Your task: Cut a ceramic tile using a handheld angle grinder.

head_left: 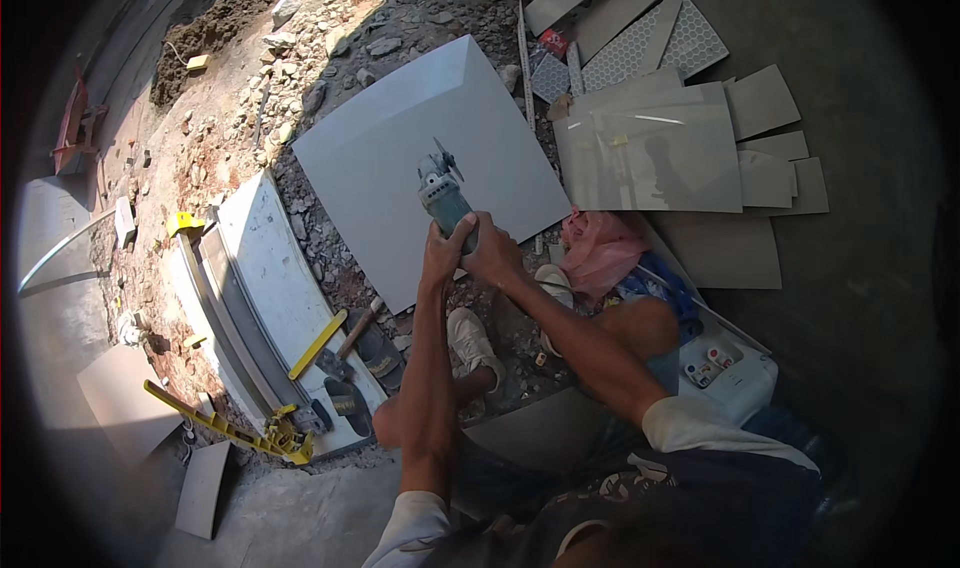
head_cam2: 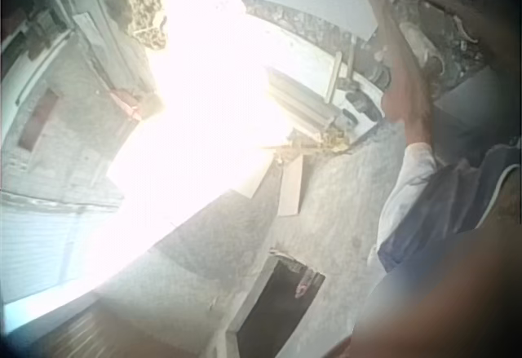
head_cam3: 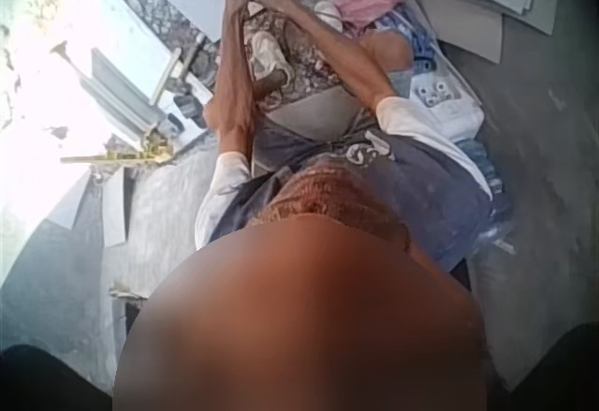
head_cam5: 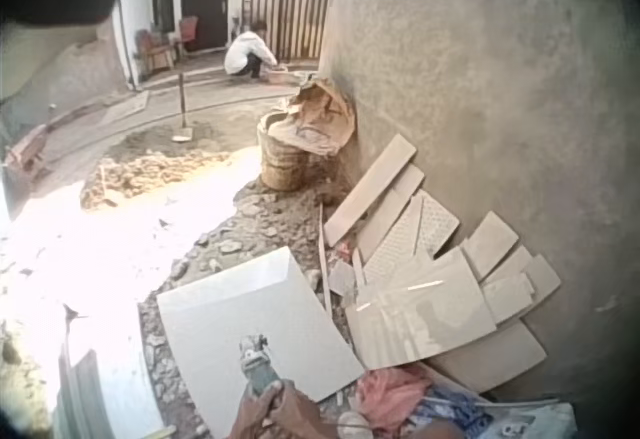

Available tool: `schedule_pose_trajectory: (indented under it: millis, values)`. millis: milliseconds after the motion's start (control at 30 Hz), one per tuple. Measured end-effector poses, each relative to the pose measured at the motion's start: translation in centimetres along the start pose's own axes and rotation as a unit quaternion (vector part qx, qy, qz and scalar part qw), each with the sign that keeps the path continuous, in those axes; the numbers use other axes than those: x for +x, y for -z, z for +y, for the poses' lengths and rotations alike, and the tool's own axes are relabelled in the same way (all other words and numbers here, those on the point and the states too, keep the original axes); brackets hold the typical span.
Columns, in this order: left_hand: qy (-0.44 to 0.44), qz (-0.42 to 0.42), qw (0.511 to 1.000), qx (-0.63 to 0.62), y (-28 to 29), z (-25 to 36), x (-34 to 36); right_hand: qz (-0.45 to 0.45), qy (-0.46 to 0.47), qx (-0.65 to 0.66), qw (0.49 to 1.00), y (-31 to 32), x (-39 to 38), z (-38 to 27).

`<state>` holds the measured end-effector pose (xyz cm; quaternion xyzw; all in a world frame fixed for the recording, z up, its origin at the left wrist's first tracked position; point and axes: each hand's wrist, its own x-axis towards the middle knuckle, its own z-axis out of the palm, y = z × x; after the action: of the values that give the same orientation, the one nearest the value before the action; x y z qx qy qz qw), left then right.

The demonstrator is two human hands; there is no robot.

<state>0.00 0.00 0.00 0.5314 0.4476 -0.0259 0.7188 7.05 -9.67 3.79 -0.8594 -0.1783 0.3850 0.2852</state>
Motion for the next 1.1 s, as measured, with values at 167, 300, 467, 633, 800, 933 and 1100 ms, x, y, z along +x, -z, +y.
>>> schedule_pose_trajectory:
  millis: [167, 300, 467, 633, 800, 933, 1100]
  values:
    - [-0.059, 0.006, 0.998, 0.018, 2.7, -1.7, 7.5, 0.01, 0.006, -0.012, 1.0, -5.0, 10.0, 2.1]
    - [-0.071, 0.036, 0.994, 0.069, 2.4, -4.5, 10.5, 0.052, 0.01, -0.035, 0.998, -6.4, 16.1, 5.4]
    - [-0.098, 0.104, 0.929, 0.341, 7.2, -14.5, 12.8, 0.039, 0.026, -0.036, 0.998, -7.2, 19.6, 5.2]
    - [0.023, 0.052, 0.797, 0.602, 5.1, -18.4, 10.1, 0.049, 0.015, -0.046, 0.998, -7.8, 21.2, 7.9]
    - [0.018, -0.008, 0.824, 0.566, 6.0, -18.6, 11.6, 0.041, 0.008, -0.026, 0.999, -7.6, 21.7, 7.8]
    - [0.037, -0.032, 0.834, 0.549, 5.7, -17.8, 11.4, 0.077, 0.055, -0.016, 0.995, -4.7, 22.4, 3.2]
    - [0.05, -0.032, 0.829, 0.556, 5.5, -16.6, 11.6, 0.084, 0.081, 0.042, 0.992, 0.4, 23.7, -4.0]
